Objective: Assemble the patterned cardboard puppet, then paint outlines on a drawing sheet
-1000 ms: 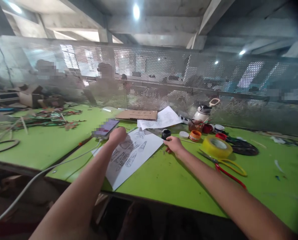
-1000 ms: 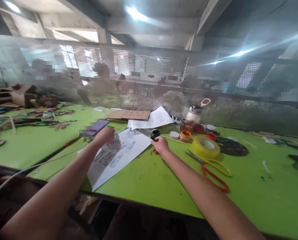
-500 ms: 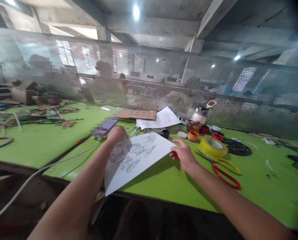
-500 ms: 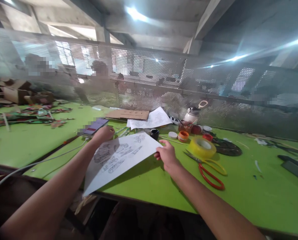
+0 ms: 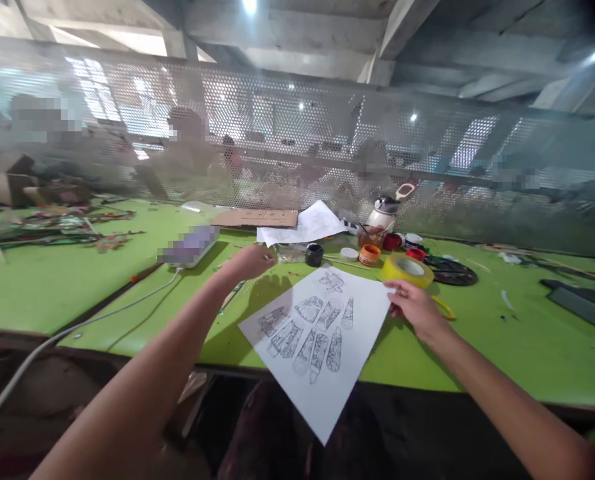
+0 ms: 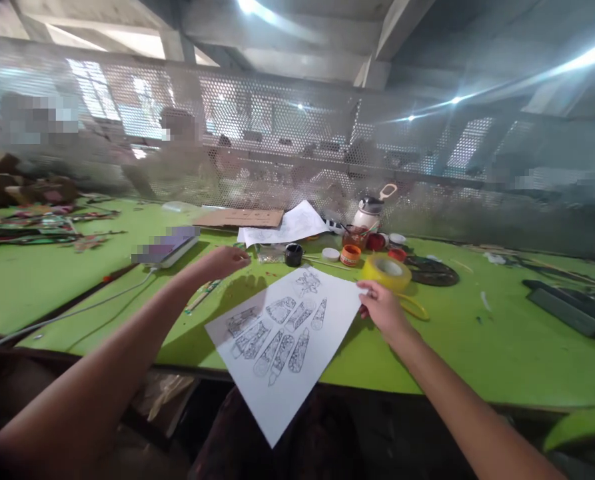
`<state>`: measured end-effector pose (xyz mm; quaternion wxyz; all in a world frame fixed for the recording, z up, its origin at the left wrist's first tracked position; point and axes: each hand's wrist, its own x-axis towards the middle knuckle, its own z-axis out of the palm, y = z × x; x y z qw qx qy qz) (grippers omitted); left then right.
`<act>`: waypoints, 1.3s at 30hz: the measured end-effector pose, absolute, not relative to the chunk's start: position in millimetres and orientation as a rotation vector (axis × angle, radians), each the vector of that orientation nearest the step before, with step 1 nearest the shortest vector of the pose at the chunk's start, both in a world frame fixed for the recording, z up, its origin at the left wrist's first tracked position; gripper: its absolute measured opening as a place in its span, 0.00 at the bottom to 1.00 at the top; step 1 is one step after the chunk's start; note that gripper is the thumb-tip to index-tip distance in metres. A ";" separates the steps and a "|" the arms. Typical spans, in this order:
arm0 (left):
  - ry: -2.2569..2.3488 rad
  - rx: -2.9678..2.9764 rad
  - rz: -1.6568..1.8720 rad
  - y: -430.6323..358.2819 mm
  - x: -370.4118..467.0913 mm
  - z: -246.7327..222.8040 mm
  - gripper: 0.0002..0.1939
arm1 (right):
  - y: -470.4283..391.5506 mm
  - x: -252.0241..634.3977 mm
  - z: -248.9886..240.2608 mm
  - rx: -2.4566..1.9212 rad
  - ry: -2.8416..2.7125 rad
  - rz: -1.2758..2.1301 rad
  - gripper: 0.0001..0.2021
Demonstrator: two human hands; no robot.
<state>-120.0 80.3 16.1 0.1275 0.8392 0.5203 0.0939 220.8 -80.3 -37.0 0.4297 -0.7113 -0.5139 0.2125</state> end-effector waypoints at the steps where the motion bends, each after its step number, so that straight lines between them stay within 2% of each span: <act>1: 1.444 2.458 0.239 74.3 -112.3 15.7 0.18 | -71.6 222.9 -37.4 -1.804 -1.327 0.465 0.19; 8: 1.273 2.496 0.129 53.1 -80.1 -0.1 0.19 | -51.6 225.8 -47.4 -1.928 -1.526 0.205 0.24; 19: 1.169 2.421 0.098 59.5 -43.5 2.2 0.15 | -30.0 238.9 -47.5 -1.960 -1.647 -0.068 0.19; 27: 1.193 2.188 0.091 53.2 -50.4 -9.8 0.12 | -27.5 279.0 -38.0 -1.935 -1.551 -0.208 0.14; 32: 1.102 2.172 0.005 48.6 -58.9 -2.6 0.13 | -29.8 296.0 -24.7 -1.945 -1.535 -0.231 0.09; 39: 1.007 2.170 -0.080 55.2 -72.2 -3.6 0.11 | 0.2 275.7 -12.7 -1.970 -1.674 -0.181 0.08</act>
